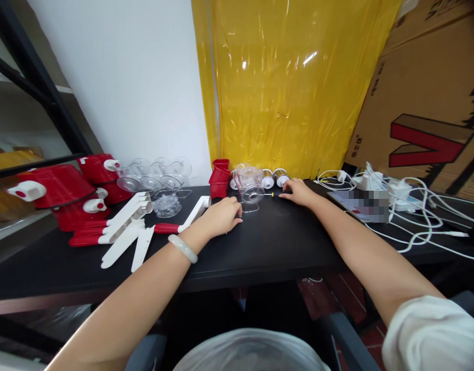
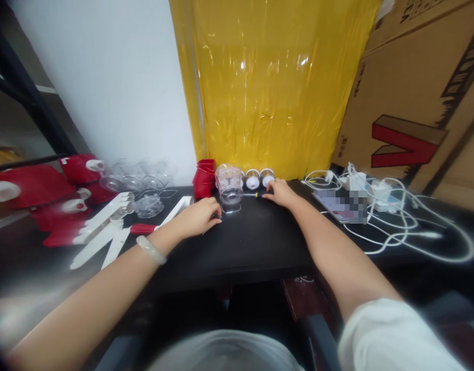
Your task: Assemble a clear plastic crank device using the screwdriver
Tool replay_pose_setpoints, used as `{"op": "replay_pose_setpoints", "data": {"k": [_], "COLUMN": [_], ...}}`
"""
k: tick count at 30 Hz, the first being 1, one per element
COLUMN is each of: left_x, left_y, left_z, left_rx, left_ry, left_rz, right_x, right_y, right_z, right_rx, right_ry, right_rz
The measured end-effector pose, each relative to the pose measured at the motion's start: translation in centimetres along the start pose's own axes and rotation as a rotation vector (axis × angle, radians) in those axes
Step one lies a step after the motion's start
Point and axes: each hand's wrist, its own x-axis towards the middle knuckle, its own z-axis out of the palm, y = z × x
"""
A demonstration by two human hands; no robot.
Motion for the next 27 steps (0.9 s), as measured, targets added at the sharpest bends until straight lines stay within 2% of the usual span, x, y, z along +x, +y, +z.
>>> {"op": "replay_pose_setpoints", "data": {"k": [3, 8, 14, 18, 24, 27], "left_x": [0.3, 0.4, -0.1, -0.3, -0.5, -0.4], "left_y": [-0.2, -0.8, -2.1, -2.8, -1.8, -1.2], "left_z": [0.3, 0.8, 1.6, 1.6, 0.6, 0.5], "left_rx": [-0.043, -0.12, -0.152, -0.186, -0.159, -0.17], "left_ry": [-0.013, -0.036, 0.095, 0.114, 0.056, 0.019], "left_rz": [-0.002, -0.003, 0.001, -0.008, -0.048, -0.024], "right_x": [0.1, 0.0, -0.2, -0.3, -0.3, -0.4], "right_y": [-0.1, -0.5, -0.3, 0.4, 0.8, 1.0], "right_z": [0.2, 0.2, -0.4, -0.9, -1.6, -1.9], "right_rx": [0.059, 0.036, 0.05, 0.055, 0.042, 0.035], "right_ry": [-0.054, -0.084, -0.02, 0.027, 0.039, 0.062], "right_rz": [-0.018, -0.022, 0.051, 0.072, 0.092, 0.121]}}
